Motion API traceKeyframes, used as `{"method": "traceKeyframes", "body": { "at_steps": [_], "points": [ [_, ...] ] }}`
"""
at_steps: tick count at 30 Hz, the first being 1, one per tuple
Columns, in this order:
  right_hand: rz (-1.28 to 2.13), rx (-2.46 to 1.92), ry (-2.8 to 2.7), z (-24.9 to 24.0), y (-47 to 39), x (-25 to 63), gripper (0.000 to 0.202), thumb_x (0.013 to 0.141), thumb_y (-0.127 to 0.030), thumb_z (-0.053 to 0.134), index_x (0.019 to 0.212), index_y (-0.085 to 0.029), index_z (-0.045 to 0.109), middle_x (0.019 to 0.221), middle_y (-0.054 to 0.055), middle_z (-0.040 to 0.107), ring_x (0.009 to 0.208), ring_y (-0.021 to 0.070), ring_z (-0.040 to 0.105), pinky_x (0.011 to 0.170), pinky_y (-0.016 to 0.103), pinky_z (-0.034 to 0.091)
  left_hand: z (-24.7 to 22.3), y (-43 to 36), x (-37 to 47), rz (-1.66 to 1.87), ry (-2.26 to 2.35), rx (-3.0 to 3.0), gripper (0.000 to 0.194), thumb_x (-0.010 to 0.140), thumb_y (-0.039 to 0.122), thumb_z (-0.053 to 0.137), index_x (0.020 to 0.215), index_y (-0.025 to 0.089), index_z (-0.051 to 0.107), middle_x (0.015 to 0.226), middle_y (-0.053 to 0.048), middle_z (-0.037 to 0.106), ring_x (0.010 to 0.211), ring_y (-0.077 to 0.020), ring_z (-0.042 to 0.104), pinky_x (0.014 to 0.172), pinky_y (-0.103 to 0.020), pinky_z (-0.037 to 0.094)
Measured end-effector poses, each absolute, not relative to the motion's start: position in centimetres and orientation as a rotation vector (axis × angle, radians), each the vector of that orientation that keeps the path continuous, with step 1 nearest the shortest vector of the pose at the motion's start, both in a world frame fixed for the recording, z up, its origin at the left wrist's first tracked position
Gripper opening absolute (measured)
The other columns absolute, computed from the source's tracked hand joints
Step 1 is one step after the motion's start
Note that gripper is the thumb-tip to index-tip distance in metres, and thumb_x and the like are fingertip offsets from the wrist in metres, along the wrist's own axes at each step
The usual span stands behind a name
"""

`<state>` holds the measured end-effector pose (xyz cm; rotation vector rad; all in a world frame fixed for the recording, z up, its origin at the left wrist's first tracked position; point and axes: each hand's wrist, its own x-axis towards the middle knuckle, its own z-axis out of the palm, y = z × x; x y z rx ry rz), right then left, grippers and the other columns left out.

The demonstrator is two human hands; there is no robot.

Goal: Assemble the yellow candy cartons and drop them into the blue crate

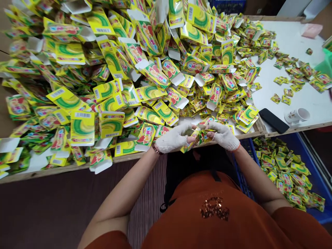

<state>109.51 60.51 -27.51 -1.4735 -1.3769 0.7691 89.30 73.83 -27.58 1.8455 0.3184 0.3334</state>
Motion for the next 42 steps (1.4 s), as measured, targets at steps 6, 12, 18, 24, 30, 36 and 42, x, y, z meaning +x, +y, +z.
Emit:
{"method": "traceKeyframes", "body": {
  "at_steps": [6, 12, 18, 24, 30, 36, 42],
  "points": [
    [0.857, -1.546, -0.841, -31.0, 60.8, 108.9, 0.048, 0.077, -0.054, 0.071, 0.108, -0.018, 0.071, 0.1, 0.007, 0.074, 0.086, 0.0206, 0.068, 0.082, 0.036, 0.057, -27.7, 70.7, 91.1, 0.589, 0.765, 2.545, 0.075, 0.075, 0.04, 0.074, 0.139, 0.011, 0.048, 0.131, -0.02, 0.058, 0.124, -0.0363, 0.053, 0.11, -0.054, 0.036],
    [0.837, -1.496, -0.761, -31.4, 60.3, 108.5, 0.049, 0.079, -0.058, 0.068, 0.109, -0.019, 0.069, 0.102, 0.007, 0.073, 0.089, 0.0209, 0.068, 0.08, 0.035, 0.057, -29.3, 69.5, 91.3, 0.349, 1.047, 2.723, 0.072, 0.076, 0.024, 0.067, 0.142, 0.009, 0.044, 0.122, -0.019, 0.062, 0.108, -0.034, 0.059, 0.094, -0.047, 0.045],
    [0.642, -1.757, -1.241, -28.0, 60.2, 111.0, 0.023, 0.081, -0.04, 0.064, 0.087, -0.018, 0.07, 0.087, 0.003, 0.07, 0.084, 0.0199, 0.063, 0.079, 0.032, 0.05, -27.7, 70.6, 90.0, 0.254, 0.808, 2.699, 0.06, 0.075, 0.022, 0.064, 0.133, 0.014, 0.051, 0.118, -0.014, 0.06, 0.113, -0.0297, 0.056, 0.095, -0.041, 0.048],
    [0.579, -1.869, -1.579, -26.7, 60.6, 109.9, 0.016, 0.084, -0.03, 0.059, 0.079, -0.018, 0.068, 0.079, 0.003, 0.065, 0.079, 0.0176, 0.059, 0.074, 0.028, 0.044, -28.2, 69.7, 90.7, 0.244, 0.709, 2.732, 0.056, 0.073, 0.018, 0.064, 0.128, 0.015, 0.054, 0.114, -0.013, 0.061, 0.111, -0.0296, 0.057, 0.093, -0.042, 0.05],
    [0.436, -1.919, -1.517, -27.4, 60.9, 107.7, 0.014, 0.086, -0.021, 0.055, 0.091, -0.017, 0.068, 0.093, 0.008, 0.069, 0.091, 0.021, 0.06, 0.084, 0.032, 0.045, -30.4, 68.8, 90.6, 0.401, 0.864, 2.646, 0.056, 0.073, 0.021, 0.065, 0.128, 0.012, 0.054, 0.112, -0.014, 0.063, 0.107, -0.0311, 0.059, 0.094, -0.043, 0.051],
    [0.599, -1.864, -1.397, -27.2, 60.3, 108.3, 0.009, 0.082, -0.026, 0.063, 0.081, -0.018, 0.067, 0.077, 0.002, 0.065, 0.076, 0.0176, 0.057, 0.072, 0.028, 0.045, -30.4, 68.9, 90.0, 0.527, 0.792, 2.721, 0.057, 0.075, 0.018, 0.063, 0.13, 0.016, 0.054, 0.115, -0.014, 0.064, 0.108, -0.031, 0.059, 0.094, -0.043, 0.049],
    [0.533, -1.803, -1.46, -26.5, 60.8, 107.8, 0.013, 0.075, -0.013, 0.058, 0.075, -0.02, 0.069, 0.079, 0.002, 0.069, 0.081, 0.0186, 0.061, 0.078, 0.029, 0.047, -30.4, 67.8, 90.9, 0.553, 0.89, 2.648, 0.057, 0.075, 0.023, 0.065, 0.13, 0.015, 0.053, 0.112, -0.015, 0.063, 0.105, -0.0315, 0.059, 0.091, -0.044, 0.049]
  ]
}}
